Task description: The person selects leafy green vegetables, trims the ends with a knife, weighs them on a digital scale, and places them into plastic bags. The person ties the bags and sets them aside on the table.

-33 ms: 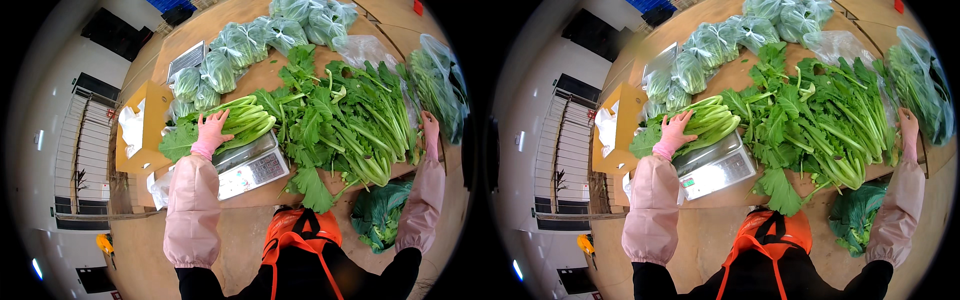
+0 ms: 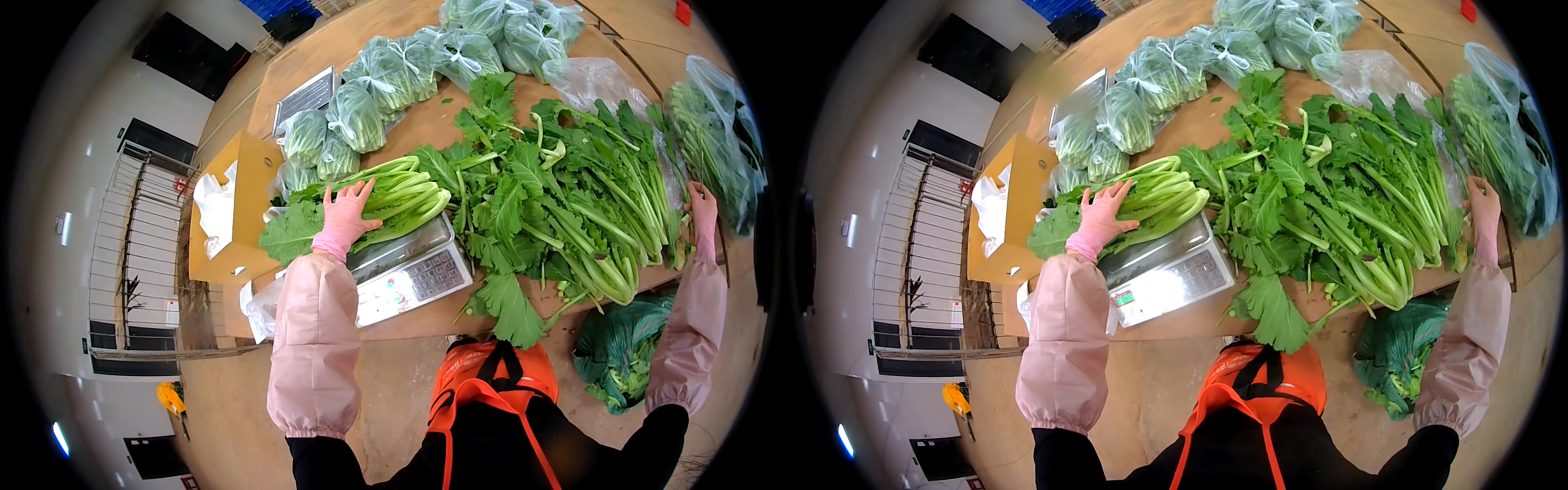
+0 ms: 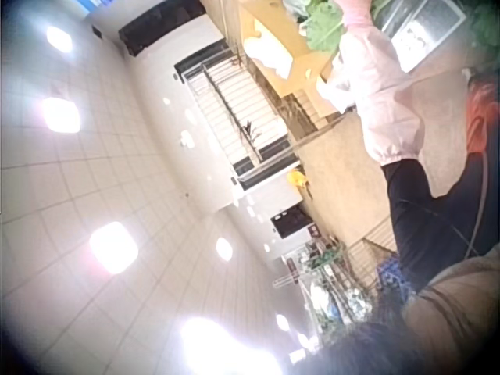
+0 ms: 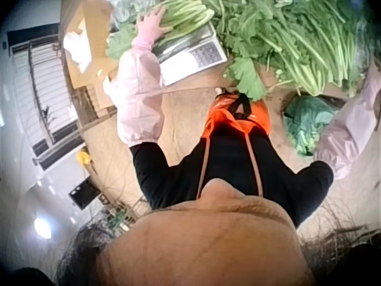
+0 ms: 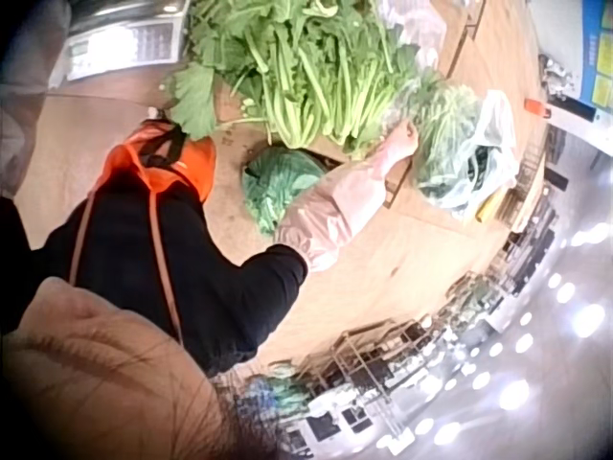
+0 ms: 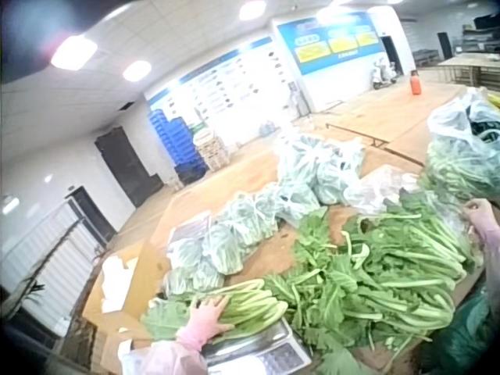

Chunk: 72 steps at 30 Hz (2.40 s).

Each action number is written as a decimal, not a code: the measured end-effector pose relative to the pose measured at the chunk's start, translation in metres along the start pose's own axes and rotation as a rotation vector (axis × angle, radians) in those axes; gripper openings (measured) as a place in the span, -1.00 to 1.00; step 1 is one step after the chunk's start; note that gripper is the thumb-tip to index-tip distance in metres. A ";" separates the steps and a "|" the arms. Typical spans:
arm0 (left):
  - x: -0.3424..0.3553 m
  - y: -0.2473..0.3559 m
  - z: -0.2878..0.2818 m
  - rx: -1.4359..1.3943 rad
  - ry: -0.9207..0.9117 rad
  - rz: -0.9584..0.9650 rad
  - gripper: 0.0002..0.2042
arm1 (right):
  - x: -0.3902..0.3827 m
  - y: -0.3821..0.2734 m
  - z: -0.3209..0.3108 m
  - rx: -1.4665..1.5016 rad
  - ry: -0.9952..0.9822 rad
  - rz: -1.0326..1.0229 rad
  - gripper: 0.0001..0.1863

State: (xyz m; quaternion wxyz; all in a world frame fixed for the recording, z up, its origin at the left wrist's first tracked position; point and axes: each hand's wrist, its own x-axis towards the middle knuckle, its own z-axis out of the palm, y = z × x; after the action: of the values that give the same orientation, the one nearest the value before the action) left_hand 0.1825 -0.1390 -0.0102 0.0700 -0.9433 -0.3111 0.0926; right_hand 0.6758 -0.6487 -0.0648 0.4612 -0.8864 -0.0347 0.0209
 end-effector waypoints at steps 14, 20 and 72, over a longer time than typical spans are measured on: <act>0.002 0.000 0.036 -0.135 0.353 0.148 -0.46 | -0.061 0.024 -0.001 0.021 -0.005 0.053 -0.76; 0.002 0.016 0.058 -0.013 0.327 -0.047 -0.34 | -0.077 0.043 -0.003 -0.019 -0.099 0.139 -0.71; -0.025 0.111 -0.020 -0.428 0.435 0.420 -0.57 | -0.096 -0.026 -0.010 0.366 -0.108 0.076 -0.53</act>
State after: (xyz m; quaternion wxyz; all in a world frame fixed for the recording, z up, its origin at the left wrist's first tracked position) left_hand 0.2306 -0.2437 -0.0084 -0.0849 -0.9774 -0.1010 -0.1651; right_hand 0.5797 -0.6497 -0.0368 0.6112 -0.7858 -0.0215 0.0917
